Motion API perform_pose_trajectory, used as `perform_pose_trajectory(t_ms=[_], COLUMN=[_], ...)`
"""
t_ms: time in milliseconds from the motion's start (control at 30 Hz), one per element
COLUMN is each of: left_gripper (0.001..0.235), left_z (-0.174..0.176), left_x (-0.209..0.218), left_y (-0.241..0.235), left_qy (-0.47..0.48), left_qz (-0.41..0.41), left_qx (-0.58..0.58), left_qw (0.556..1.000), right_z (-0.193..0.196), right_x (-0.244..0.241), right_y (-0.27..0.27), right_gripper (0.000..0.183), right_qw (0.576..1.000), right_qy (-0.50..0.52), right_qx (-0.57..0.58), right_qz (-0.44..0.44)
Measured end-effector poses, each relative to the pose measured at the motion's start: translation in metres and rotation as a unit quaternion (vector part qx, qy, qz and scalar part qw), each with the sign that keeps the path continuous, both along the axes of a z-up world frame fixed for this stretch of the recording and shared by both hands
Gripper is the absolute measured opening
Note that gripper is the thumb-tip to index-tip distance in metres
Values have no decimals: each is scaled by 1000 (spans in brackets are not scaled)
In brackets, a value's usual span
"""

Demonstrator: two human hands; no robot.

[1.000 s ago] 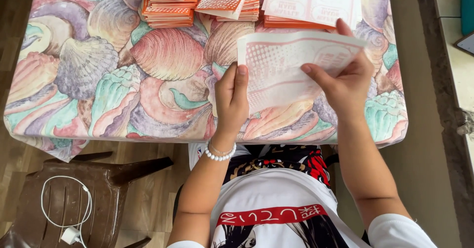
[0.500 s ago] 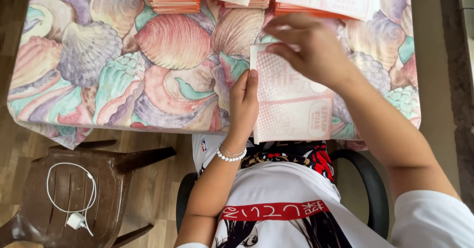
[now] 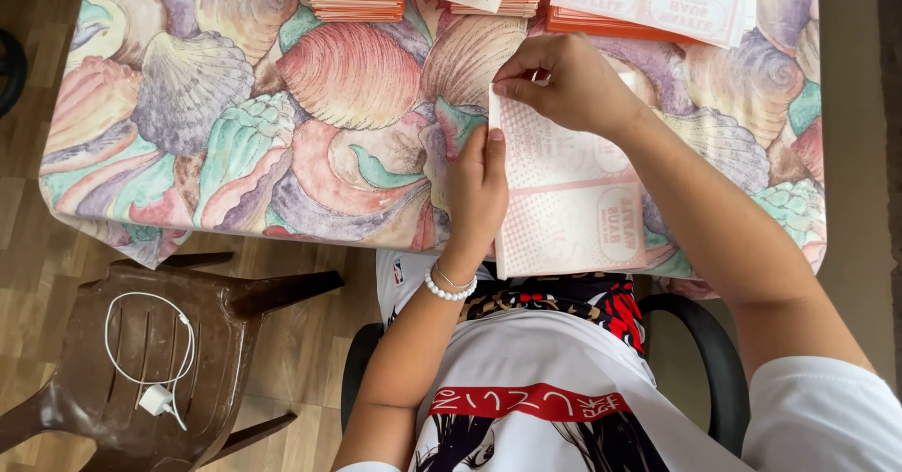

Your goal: The person folds small orange and white printed paper sheets in half and then in half again to create small rectangular packets. The person places the finished packets into a stack on the table.

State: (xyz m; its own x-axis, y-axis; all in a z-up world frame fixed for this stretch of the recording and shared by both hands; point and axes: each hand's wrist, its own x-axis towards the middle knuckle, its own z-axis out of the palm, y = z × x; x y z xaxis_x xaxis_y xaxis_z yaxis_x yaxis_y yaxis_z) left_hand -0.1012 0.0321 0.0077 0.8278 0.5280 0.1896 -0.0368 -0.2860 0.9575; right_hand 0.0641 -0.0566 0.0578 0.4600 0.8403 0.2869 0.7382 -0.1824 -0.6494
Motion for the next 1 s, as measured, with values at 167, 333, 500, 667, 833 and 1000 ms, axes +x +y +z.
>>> perform_pose_trajectory(t_ms=[167,333,500,667,833,1000], left_gripper=[33,43,47,23,33,35], left_z=[3,-7,-22,34,74,87], left_x=[-10,-8,-1,1,-5,-7], left_y=[26,43,48,33,22,22], left_qy=[-17,93,8,-59,-115,-198], left_qz=[58,30,8,-77,-42,-64], left_qx=[295,411,293,-4,-68,-19], left_qw=[953,907,956,995,990,978], right_z=[-21,-50,-36,58,81,36], right_x=[10,17,11,-38,-48,-47], right_y=[13,22,13,-12,-80,-113], right_gripper=[10,14,12,20,74,118], right_qw=[994,994,999,983,951,933], right_qy=[84,80,11,-125,-241,188], right_qx=[-67,-72,21,123,172,303], right_qz=[-26,-26,23,63,-92,-45])
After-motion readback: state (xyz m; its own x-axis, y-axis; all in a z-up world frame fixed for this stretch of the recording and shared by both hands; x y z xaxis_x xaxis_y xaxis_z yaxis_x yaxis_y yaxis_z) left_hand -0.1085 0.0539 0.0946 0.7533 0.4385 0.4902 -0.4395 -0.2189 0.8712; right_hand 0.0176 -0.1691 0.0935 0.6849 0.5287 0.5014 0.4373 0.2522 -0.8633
